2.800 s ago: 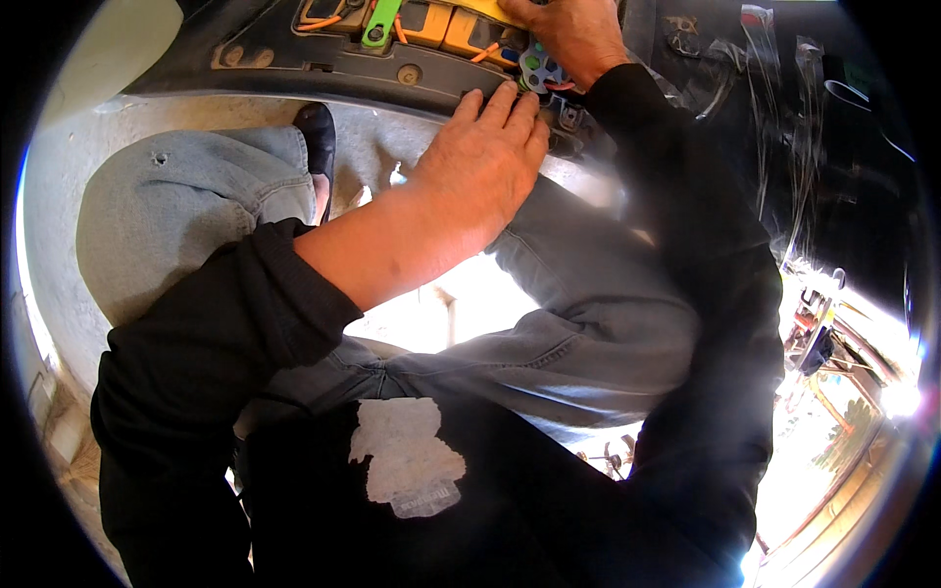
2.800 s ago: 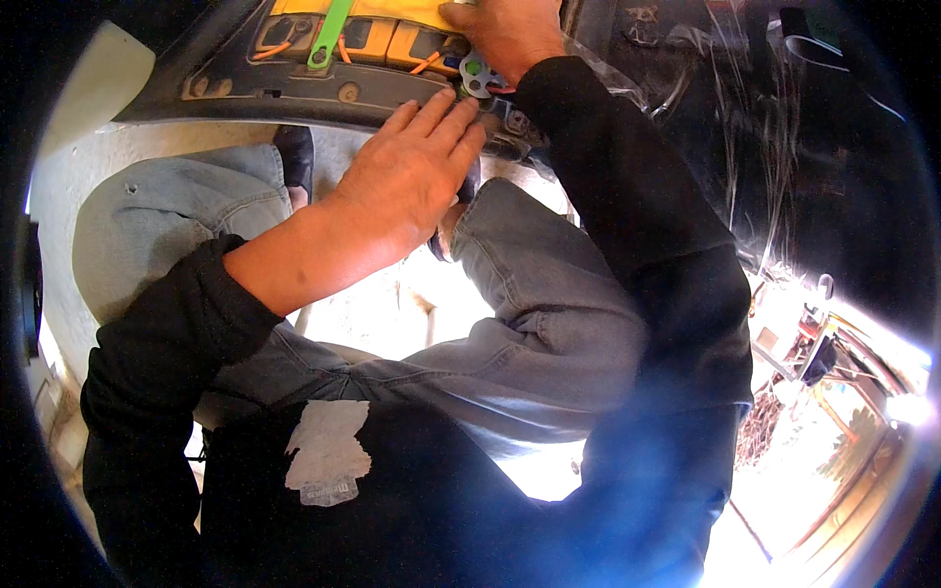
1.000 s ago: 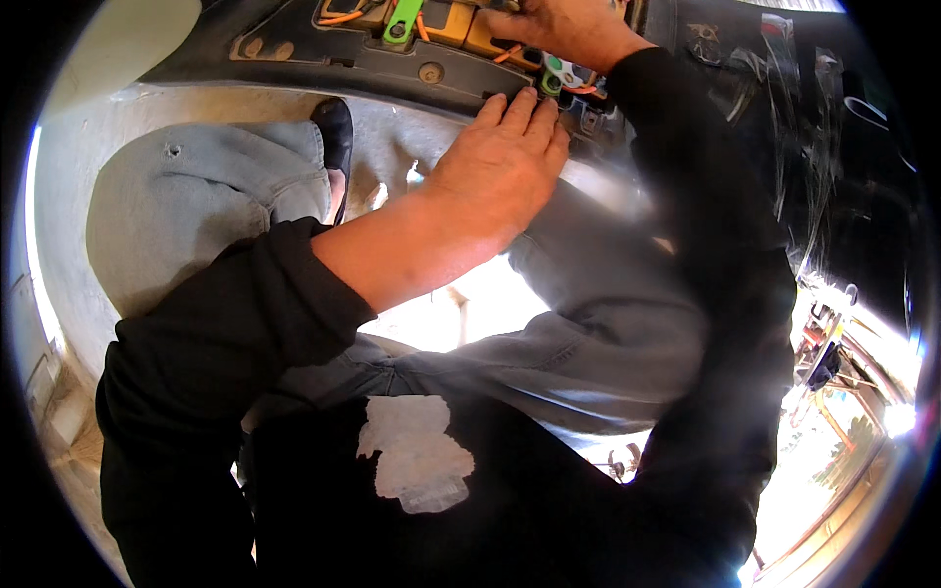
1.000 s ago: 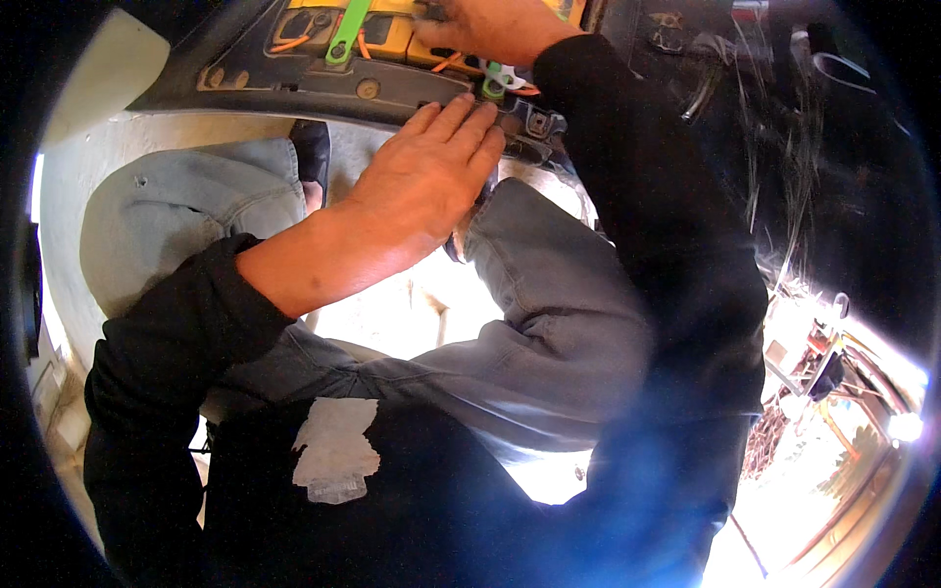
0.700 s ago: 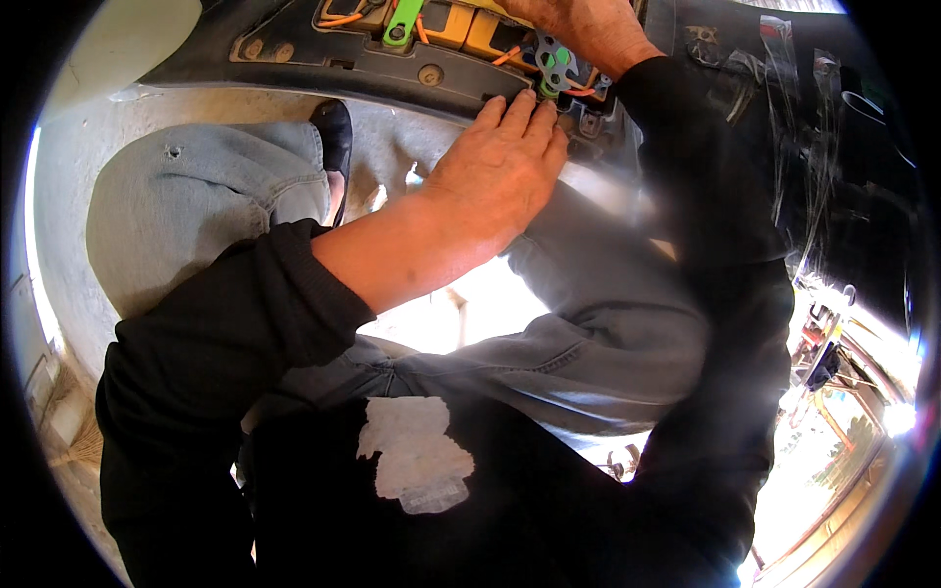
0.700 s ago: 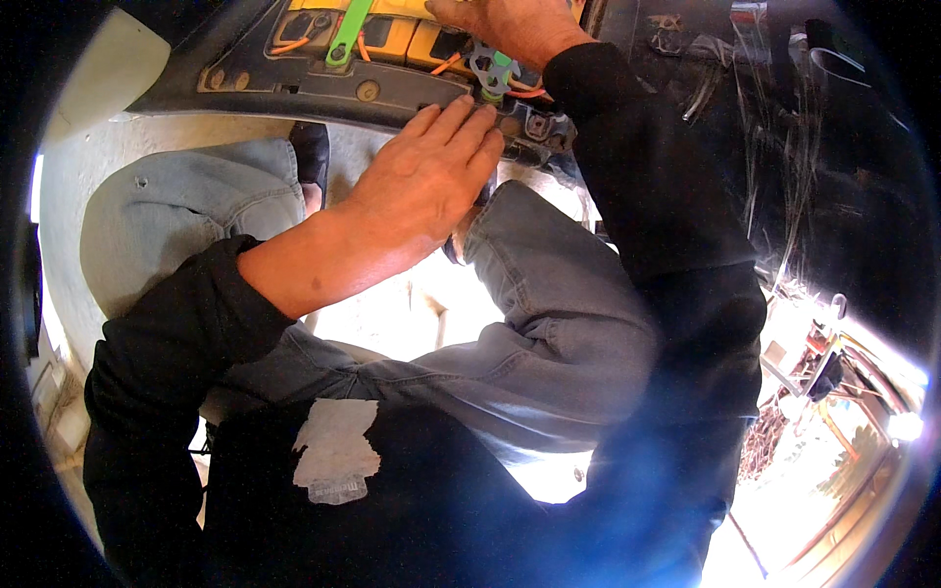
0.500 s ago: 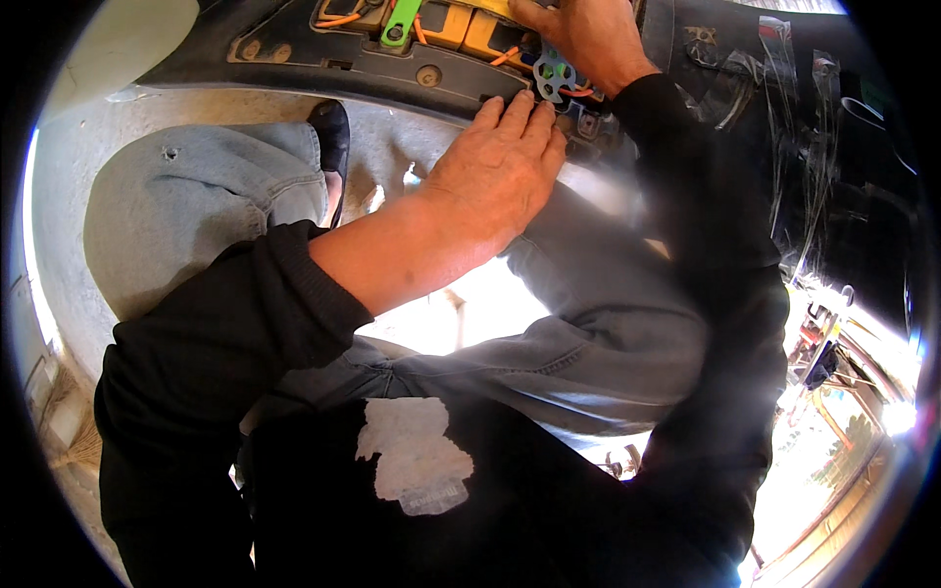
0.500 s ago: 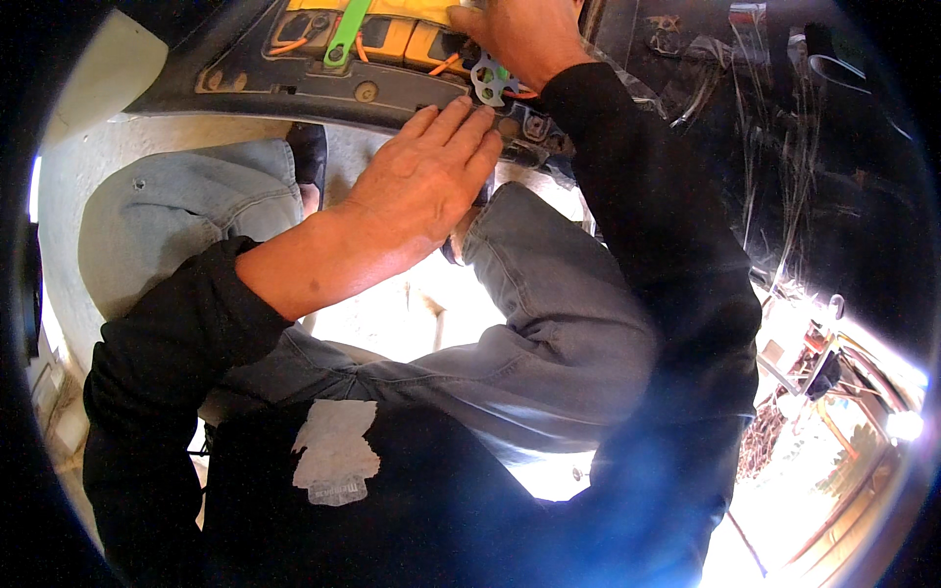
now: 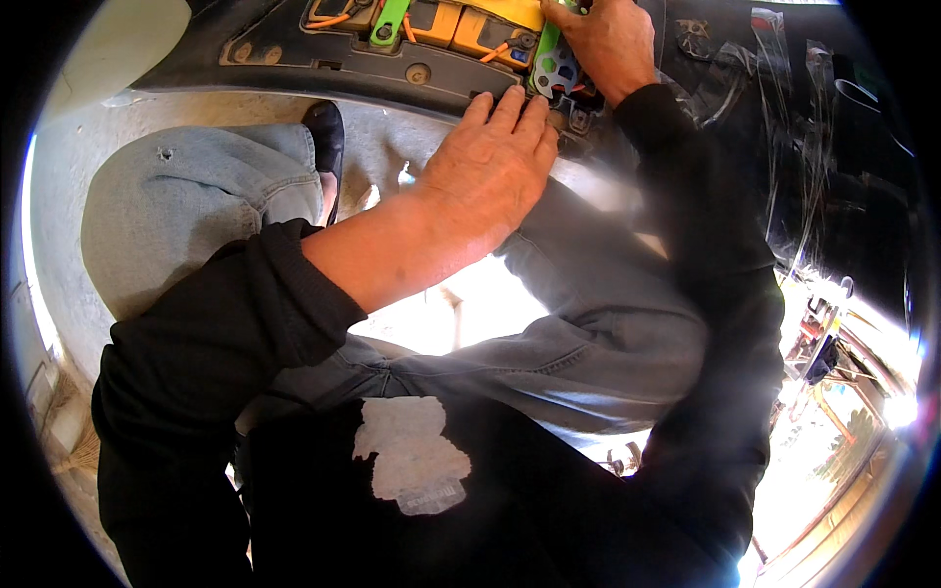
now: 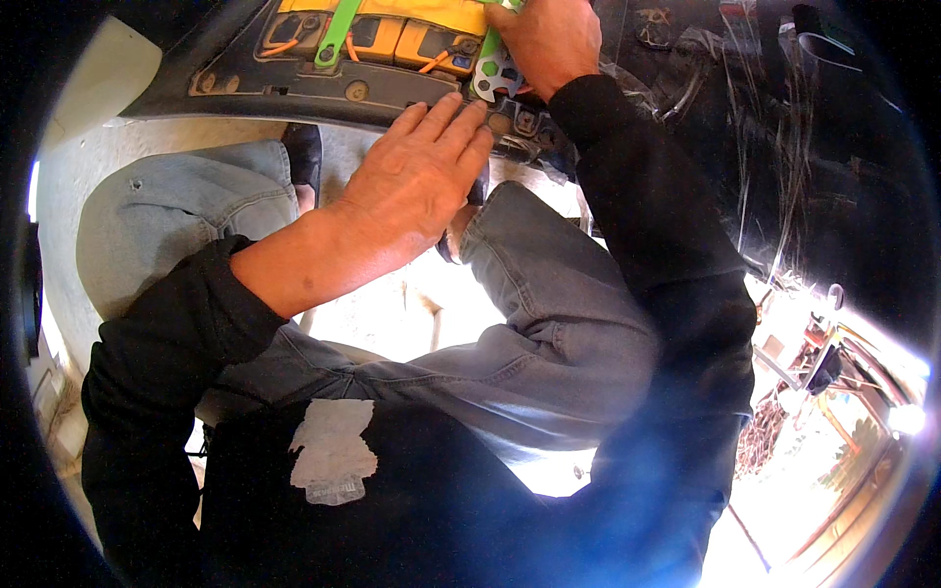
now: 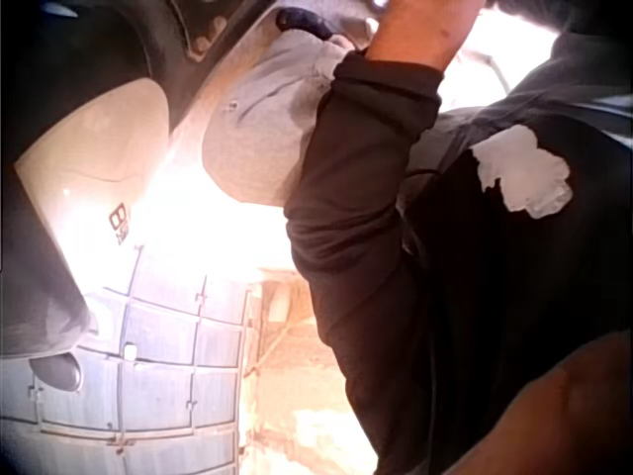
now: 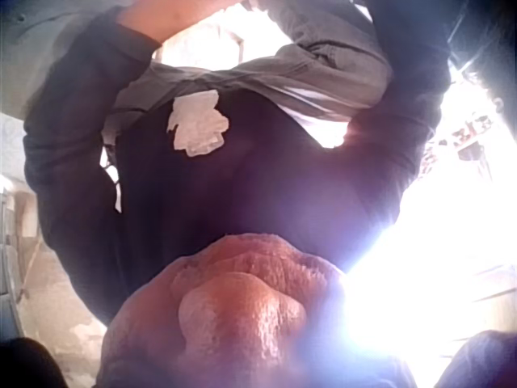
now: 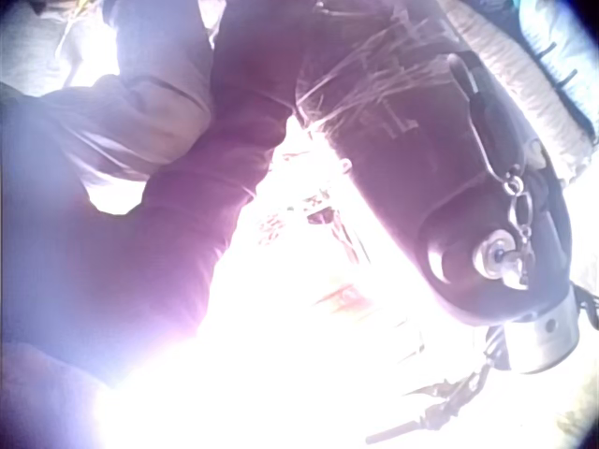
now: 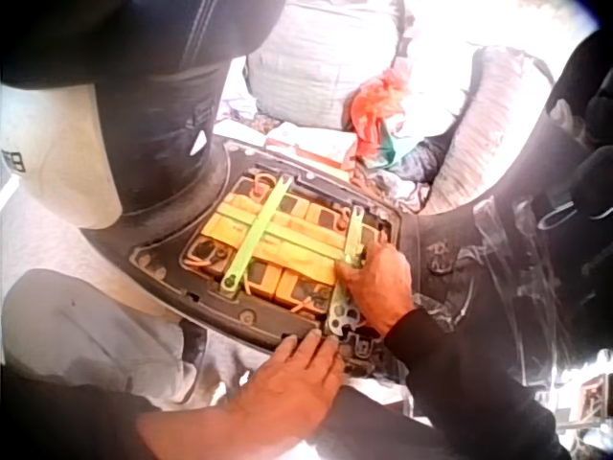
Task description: The person uses a wrench to tighten the nuts on the terminals of a scooter battery pack. They systematically move from one terminal to the next, ensuring each connection is secure.
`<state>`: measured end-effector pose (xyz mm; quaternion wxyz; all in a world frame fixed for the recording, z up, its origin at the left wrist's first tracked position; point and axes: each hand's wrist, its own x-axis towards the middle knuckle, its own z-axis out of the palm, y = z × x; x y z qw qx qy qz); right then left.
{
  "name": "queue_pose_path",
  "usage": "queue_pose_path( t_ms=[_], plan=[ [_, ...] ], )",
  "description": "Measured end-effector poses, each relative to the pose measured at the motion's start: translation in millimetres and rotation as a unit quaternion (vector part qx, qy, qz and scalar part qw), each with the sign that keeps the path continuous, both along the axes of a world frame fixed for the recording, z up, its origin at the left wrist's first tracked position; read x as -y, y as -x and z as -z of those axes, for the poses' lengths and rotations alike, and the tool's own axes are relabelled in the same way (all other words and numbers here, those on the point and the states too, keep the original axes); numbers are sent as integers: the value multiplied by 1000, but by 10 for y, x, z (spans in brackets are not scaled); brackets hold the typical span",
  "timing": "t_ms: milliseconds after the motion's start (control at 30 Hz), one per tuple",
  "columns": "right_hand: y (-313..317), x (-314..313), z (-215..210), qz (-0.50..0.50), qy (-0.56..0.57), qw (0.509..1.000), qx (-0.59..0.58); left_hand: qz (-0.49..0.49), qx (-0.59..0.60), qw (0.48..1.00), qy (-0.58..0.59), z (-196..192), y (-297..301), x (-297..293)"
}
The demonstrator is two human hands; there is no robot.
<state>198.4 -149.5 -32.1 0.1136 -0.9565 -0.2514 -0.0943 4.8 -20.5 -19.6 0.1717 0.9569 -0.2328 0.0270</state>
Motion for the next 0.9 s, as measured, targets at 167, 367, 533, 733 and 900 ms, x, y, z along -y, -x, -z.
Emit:
queue_pose_path(
  t_ms=[167,367,533,733,900],
  plan=[
    [6,21,70,-3,-10,999,42,-14,10,999,29,54,-17,26],
    [34,-48,-17,-19,-39,999,1,-14,-2,1000,23,68,-33,28],
    [-18,-24,44,-17,-27,999,5,-10,0,1000,20,46,-35,16],
    [-13,-22,46,-34,-33,999,26,-1,-1,1000,15,57,-31,1],
    [-25,-45,39,-47,-21,999,4,7,-9,1000,-1,9,44,-19]
  ],
)
